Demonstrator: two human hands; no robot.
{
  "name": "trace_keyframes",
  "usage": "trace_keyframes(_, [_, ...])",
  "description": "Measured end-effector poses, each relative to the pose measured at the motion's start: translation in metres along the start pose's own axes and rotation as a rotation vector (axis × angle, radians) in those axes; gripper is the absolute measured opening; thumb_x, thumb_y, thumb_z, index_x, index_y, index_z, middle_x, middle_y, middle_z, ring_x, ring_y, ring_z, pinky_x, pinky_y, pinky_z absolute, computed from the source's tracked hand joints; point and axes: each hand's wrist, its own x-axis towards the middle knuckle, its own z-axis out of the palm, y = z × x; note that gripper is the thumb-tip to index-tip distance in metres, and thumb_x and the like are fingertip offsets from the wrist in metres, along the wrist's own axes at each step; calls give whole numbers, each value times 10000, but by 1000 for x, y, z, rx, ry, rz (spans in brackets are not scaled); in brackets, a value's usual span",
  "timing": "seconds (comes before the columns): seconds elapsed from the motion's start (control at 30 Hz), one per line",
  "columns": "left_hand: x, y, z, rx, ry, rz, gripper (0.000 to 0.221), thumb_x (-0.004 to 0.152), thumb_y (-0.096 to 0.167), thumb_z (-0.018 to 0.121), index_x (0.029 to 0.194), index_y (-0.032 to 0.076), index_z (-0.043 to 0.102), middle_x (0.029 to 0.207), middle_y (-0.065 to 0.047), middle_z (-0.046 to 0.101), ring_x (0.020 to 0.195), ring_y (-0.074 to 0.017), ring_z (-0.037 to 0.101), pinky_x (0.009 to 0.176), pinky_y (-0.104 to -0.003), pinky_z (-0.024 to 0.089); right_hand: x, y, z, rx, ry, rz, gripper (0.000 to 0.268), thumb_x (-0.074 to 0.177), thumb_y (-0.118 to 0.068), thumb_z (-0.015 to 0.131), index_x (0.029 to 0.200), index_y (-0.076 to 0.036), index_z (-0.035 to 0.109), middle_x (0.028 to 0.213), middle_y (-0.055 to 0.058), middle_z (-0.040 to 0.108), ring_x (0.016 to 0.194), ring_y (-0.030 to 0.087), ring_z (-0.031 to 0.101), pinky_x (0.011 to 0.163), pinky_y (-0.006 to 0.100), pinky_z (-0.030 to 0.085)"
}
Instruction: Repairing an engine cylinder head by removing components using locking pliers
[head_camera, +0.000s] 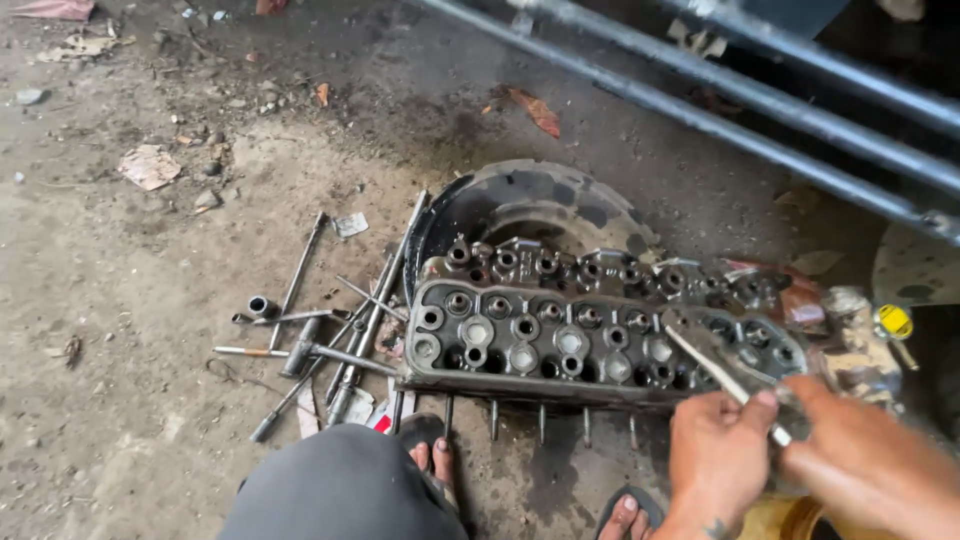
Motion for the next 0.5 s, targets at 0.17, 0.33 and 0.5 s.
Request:
trace_keyframes(0.17, [-25, 30, -1, -240, -5, 241, 208, 959, 364, 670, 856, 185, 691, 692, 72, 673, 598, -25, 552, 584, -259, 448, -49, -15, -33, 294, 206, 27, 662, 639, -209, 702, 1286, -303, 596, 1200, 129, 765, 1138, 360, 720, 885, 426, 534])
trace_keyframes(0.33, [-19, 25, -12, -381, 139, 177, 413, 990, 488, 524, 849, 154, 720, 660, 29, 630, 607, -64, 526, 596, -270, 421, -35, 27, 68, 432, 470, 21, 1046, 581, -236, 745, 1555, -362, 388, 1382, 152, 585, 1242, 432, 619, 990, 527, 507])
trace_keyframes(0.5, [15, 14, -11, -816, 89, 50, 373, 1027, 438, 573, 918, 104, 699, 711, -92, 695, 621, -161, 631, 607, -278, 487, -44, 26, 138, 277, 1176, -72, 532, 831, -206, 574, 1316, -366, 723, 931, -9, 554, 871, 255, 534, 840, 346, 466])
